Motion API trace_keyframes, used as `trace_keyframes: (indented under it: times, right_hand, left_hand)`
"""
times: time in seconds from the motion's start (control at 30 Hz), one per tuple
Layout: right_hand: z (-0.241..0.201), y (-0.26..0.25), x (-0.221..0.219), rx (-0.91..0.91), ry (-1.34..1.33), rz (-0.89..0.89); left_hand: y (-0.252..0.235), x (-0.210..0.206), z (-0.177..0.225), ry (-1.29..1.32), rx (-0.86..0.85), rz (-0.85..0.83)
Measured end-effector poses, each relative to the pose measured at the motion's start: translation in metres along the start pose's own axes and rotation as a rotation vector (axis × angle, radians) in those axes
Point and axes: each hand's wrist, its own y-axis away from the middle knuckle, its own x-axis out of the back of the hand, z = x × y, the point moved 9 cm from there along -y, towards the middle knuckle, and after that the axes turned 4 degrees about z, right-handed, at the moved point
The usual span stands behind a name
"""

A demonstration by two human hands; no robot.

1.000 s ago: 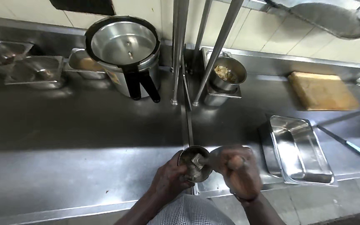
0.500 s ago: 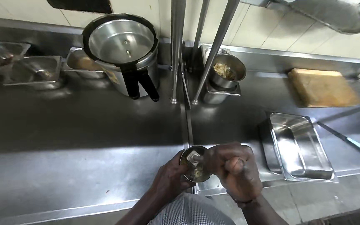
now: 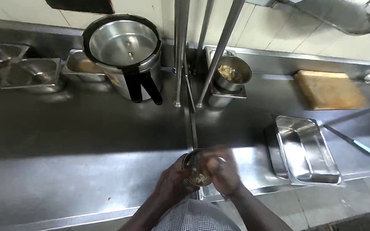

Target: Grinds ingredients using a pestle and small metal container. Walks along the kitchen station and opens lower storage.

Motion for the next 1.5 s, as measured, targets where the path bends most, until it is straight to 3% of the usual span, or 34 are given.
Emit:
trace_keyframes:
  times: [0.07,0.13,0.33,0.53,0.73,0.93,1.03,1.17,1.33,1.5]
  right_hand:
    - [0.028,0.001,0.009,-0.041,0.021,0.022]
    - [0.029,-0.002,0.011,-0.048,0.018,0.036]
    - [-0.035,-0.003,-0.007,0.037,0.007,-0.017]
    - [0.03,0.004,0.008,-0.081,-0.065,0.023]
    - [-0.033,-0.001,-0.004,-0.011,-0.053,-0.029]
    - [0.029,0.012,-0.001,-0.113,-0.017,-0.036]
    - [0.007,0.011,0.003,-0.101,-0.027,0.009]
    - [-0.039,0.009,-0.007,-0.054,-0.072,-0.064]
    - [0.022,0.022,0.012,-0.101,-0.007,0.032]
    - [-0.016,0.014,0.014,-0.052,-0.067,0.028]
  left_hand:
    - [-0.002,-0.003,-0.001,0.009,-0.018,-0.001]
    - [-0.001,-0.004,-0.002,0.006,-0.015,0.002]
    - [0.002,0.005,0.001,0.001,-0.054,0.097]
    - [0.001,-0.001,-0.007,0.012,-0.057,0.045]
    - [0.003,0.002,-0.003,-0.001,-0.061,0.11]
    - [-0.001,-0.002,0.001,-0.03,-0.07,0.079]
    - [-0.001,-0.001,0.0,-0.048,-0.074,0.102]
    - [0.002,0.005,0.001,-0.038,-0.04,0.133]
    - [0.0,-0.003,0.0,-0.069,-0.043,0.114]
    - [0.005,0.003,-0.006,-0.116,-0.044,0.155]
